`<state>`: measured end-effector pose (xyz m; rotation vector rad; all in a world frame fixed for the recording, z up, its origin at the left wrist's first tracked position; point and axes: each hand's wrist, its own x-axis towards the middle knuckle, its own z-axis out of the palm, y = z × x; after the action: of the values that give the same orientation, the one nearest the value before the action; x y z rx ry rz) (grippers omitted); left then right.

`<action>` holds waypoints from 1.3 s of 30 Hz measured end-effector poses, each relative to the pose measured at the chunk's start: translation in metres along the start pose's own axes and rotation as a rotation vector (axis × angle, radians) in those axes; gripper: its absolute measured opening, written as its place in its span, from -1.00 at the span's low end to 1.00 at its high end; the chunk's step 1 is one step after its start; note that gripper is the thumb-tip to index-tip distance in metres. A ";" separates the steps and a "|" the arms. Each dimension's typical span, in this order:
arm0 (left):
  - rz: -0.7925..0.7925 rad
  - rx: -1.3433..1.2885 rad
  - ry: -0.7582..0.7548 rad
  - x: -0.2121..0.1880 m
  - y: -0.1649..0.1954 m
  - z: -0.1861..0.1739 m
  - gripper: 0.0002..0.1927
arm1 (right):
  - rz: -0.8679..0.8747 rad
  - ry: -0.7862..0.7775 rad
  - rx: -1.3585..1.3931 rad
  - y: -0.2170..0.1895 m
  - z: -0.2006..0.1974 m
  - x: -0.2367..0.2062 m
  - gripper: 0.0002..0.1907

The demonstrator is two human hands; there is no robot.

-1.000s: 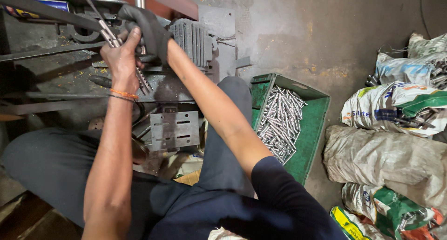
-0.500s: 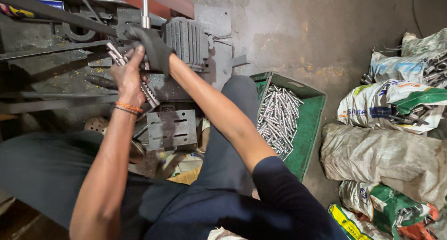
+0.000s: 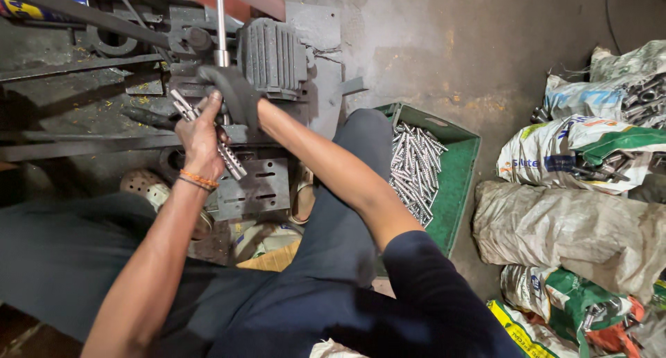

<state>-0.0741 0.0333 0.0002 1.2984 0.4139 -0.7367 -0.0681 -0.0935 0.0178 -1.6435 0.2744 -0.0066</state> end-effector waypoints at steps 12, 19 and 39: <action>0.019 0.137 -0.074 -0.006 0.021 0.000 -0.71 | -0.118 -0.084 -0.159 0.008 -0.017 -0.002 -0.71; 1.102 0.718 -0.257 -0.012 0.090 -0.011 -0.59 | -0.179 -0.089 0.189 -0.018 -0.040 0.000 -0.58; 1.810 1.341 0.116 -0.003 0.118 -0.052 -0.74 | -0.106 -0.076 -0.445 -0.066 -0.056 -0.150 -0.61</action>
<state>0.0118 0.0945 0.0738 2.1701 -1.3533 0.8345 -0.2117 -0.1171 0.1125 -2.0942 0.1349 0.0394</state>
